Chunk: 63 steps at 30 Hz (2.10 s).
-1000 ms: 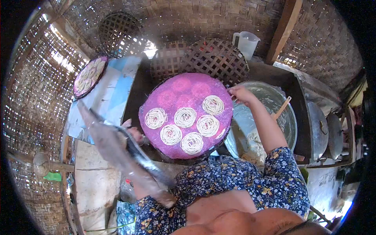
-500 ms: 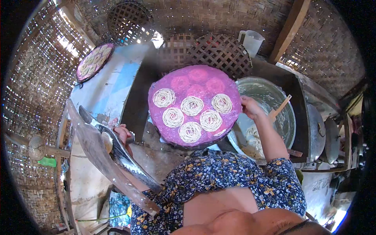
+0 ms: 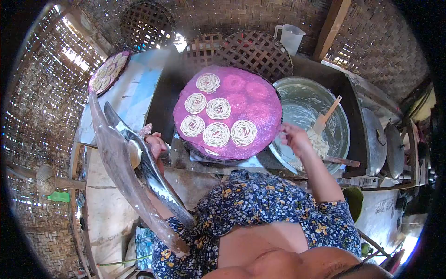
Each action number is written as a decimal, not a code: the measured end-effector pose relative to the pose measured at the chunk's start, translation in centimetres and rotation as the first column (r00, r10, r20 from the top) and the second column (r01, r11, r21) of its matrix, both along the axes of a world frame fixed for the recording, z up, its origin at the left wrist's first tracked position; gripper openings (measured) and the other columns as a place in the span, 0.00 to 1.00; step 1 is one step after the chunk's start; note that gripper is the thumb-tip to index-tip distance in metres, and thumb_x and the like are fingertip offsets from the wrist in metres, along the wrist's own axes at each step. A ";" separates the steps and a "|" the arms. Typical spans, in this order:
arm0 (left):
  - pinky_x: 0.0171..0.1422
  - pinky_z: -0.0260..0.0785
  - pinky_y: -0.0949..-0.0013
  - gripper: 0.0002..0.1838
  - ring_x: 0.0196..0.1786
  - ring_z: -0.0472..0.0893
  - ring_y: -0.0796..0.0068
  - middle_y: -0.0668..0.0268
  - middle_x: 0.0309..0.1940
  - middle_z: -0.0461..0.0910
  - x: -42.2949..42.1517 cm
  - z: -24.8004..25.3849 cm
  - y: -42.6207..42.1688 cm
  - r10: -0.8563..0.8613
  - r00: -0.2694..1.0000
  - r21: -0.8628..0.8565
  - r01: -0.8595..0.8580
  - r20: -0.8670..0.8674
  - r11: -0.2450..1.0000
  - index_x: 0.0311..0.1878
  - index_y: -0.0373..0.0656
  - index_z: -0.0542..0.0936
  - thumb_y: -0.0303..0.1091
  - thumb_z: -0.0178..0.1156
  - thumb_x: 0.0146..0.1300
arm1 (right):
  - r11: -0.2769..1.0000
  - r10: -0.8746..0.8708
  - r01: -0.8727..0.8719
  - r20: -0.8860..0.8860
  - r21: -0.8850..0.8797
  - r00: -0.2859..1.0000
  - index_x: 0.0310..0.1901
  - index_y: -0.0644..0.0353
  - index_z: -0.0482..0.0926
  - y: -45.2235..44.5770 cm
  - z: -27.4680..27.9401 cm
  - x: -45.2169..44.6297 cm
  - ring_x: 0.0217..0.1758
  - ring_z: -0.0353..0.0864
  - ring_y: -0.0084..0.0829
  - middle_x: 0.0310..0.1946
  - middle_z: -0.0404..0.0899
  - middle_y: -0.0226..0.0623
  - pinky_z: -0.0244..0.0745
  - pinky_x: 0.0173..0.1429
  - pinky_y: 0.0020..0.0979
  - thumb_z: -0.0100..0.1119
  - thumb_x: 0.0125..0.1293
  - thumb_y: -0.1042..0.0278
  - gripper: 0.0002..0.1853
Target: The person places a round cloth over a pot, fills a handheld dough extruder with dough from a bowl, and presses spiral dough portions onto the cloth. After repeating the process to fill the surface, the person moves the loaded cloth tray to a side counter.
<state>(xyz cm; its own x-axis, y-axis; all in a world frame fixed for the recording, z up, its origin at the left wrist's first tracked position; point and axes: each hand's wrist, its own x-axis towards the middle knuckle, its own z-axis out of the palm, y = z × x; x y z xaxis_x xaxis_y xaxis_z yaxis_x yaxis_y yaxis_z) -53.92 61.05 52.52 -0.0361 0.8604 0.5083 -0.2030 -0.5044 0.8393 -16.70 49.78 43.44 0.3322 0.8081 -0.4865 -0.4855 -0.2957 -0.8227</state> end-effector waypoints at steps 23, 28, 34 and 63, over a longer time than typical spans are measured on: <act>0.46 0.67 0.66 0.20 0.26 0.73 0.75 0.71 0.22 0.70 -0.3 -1.0 0.6 -0.017 0.990 0.020 0.020 -0.138 1.000 0.47 0.34 0.71 0.37 0.58 0.55 | 0.986 0.116 -0.138 -0.215 -0.090 0.970 0.46 0.67 0.69 -2.6 0.2 -6.4 0.36 0.79 0.31 0.36 0.76 0.42 0.78 0.40 0.28 0.40 0.69 0.66 0.14; 0.45 0.69 0.66 0.18 0.31 0.77 0.72 0.64 0.28 0.76 3.4 -1.5 3.4 -0.231 0.849 -0.404 0.444 0.475 0.800 0.45 0.34 0.73 0.31 0.60 0.52 | 0.656 0.754 -0.716 0.243 -0.239 0.610 0.52 0.67 0.69 -4.9 6.9 -3.2 0.39 0.77 0.26 0.42 0.76 0.40 0.74 0.42 0.26 0.47 0.66 0.55 0.22; 0.45 0.71 0.64 0.22 0.38 0.79 0.58 0.53 0.36 0.79 14.6 2.6 2.3 0.067 0.777 0.237 0.108 -0.626 0.965 0.41 0.35 0.76 0.40 0.64 0.45 | 0.652 0.611 -0.729 0.425 0.209 0.668 0.51 0.66 0.69 -1.2 11.8 -5.3 0.37 0.75 0.27 0.37 0.76 0.38 0.70 0.44 0.28 0.40 0.58 0.31 0.40; 0.37 0.65 0.66 0.23 0.22 0.68 0.77 0.77 0.17 0.67 17.4 0.2 13.8 -0.497 0.200 0.100 0.853 0.844 0.512 0.21 0.53 0.65 0.62 0.50 0.57 | 0.654 0.742 -0.688 0.440 -0.313 0.505 0.36 0.64 0.75 2.7 14.5 0.8 0.23 0.75 0.24 0.23 0.75 0.34 0.69 0.25 0.26 0.49 0.55 0.35 0.32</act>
